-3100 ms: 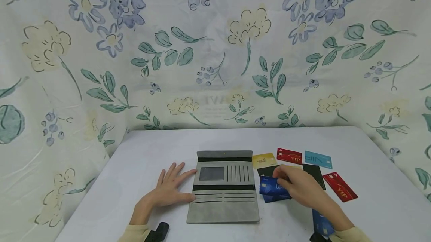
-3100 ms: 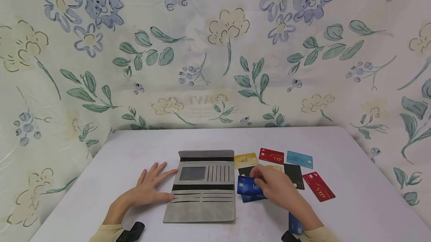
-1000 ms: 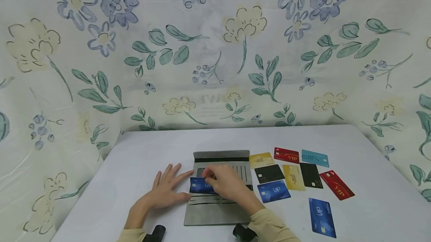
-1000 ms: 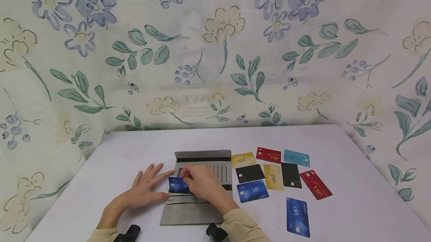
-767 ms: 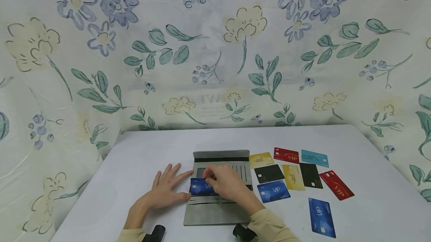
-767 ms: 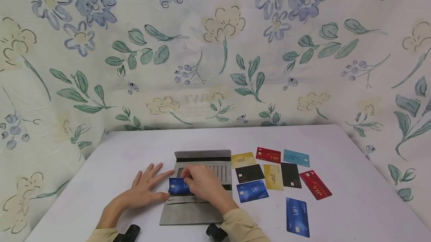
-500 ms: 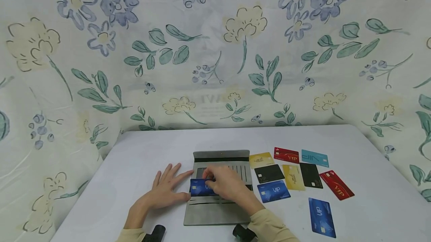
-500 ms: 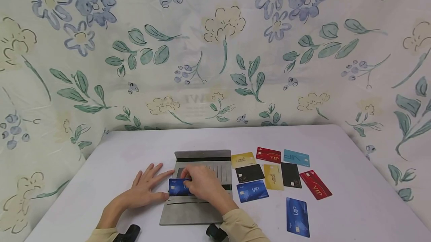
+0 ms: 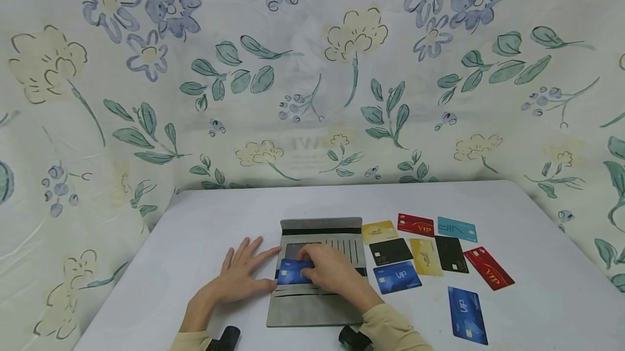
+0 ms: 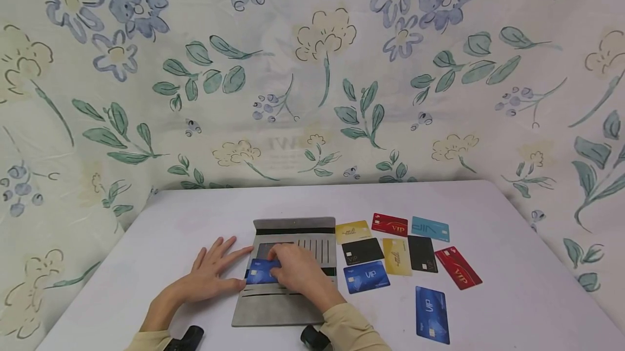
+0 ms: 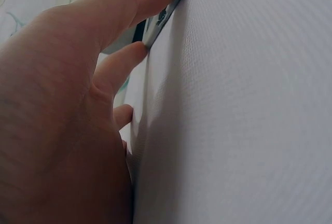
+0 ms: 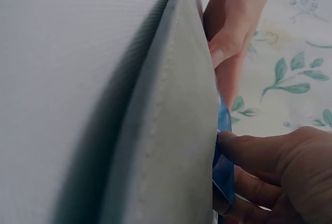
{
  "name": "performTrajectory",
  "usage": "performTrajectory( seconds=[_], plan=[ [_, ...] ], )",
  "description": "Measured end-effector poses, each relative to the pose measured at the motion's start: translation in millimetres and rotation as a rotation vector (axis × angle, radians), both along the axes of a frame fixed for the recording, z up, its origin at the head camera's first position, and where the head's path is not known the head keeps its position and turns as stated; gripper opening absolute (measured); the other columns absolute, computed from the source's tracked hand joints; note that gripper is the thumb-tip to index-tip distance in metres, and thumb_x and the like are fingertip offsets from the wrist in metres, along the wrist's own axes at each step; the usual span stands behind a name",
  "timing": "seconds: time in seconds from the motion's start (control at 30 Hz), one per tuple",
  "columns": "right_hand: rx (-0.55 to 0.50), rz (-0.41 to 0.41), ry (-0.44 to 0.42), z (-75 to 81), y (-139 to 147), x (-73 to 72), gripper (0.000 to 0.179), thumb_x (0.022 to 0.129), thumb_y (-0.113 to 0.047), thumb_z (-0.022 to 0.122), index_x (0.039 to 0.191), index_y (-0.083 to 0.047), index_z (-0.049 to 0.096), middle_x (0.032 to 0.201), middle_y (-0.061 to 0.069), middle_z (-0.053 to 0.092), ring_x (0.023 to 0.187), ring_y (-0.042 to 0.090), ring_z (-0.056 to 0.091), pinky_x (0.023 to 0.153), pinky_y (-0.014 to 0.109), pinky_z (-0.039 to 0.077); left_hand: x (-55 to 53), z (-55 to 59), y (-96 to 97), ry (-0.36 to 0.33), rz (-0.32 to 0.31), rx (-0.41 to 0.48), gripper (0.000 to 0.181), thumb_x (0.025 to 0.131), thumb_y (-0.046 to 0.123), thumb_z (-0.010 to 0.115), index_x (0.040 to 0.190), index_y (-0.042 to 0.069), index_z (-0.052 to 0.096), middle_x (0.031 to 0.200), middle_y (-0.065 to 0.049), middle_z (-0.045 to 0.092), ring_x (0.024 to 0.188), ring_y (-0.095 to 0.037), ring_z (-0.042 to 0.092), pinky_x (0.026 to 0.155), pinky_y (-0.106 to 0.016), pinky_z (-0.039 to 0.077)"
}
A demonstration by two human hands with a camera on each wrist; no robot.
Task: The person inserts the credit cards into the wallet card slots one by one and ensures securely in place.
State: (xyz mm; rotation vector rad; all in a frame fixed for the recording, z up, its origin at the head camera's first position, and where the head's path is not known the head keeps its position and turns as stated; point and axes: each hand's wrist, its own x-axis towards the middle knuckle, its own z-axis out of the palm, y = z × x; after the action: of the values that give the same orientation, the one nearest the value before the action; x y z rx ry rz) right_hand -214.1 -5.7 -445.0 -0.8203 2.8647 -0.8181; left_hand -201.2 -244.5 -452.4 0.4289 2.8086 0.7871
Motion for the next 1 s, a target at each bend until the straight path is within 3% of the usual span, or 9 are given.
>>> performTrajectory(
  seconds=[0.77, 1.0],
  plan=[
    [0.090, 0.099, 0.009, -2.0, -0.2, 4.3, 0.020, 0.092, -0.021, 0.071, 0.111, -0.017, 0.069, 0.101, -0.008, 0.061, 0.095, 0.006, 0.058, 0.089, 0.027, 0.051, -0.7, 1.0, 0.9, -0.028, -0.001, -0.012, 0.076, 0.081, 0.051, 0.069, 0.148, 0.022, 0.047, 0.163, -0.022, 0.015, 0.149, -0.048, -0.006, 0.112, -0.068, -0.012],
    [0.114, 0.122, 0.022, -0.1, 0.7, 6.4, 0.013, 0.093, -0.019, 0.069, 0.106, -0.018, 0.070, 0.100, -0.009, 0.061, 0.095, 0.006, 0.055, 0.088, 0.027, 0.049, -1.8, -0.8, 1.3, -0.028, -0.003, -0.011, 0.076, 0.081, 0.051, 0.069, 0.148, 0.022, 0.047, 0.163, -0.022, 0.014, 0.149, -0.047, -0.006, 0.112, -0.067, -0.012]
  ],
)
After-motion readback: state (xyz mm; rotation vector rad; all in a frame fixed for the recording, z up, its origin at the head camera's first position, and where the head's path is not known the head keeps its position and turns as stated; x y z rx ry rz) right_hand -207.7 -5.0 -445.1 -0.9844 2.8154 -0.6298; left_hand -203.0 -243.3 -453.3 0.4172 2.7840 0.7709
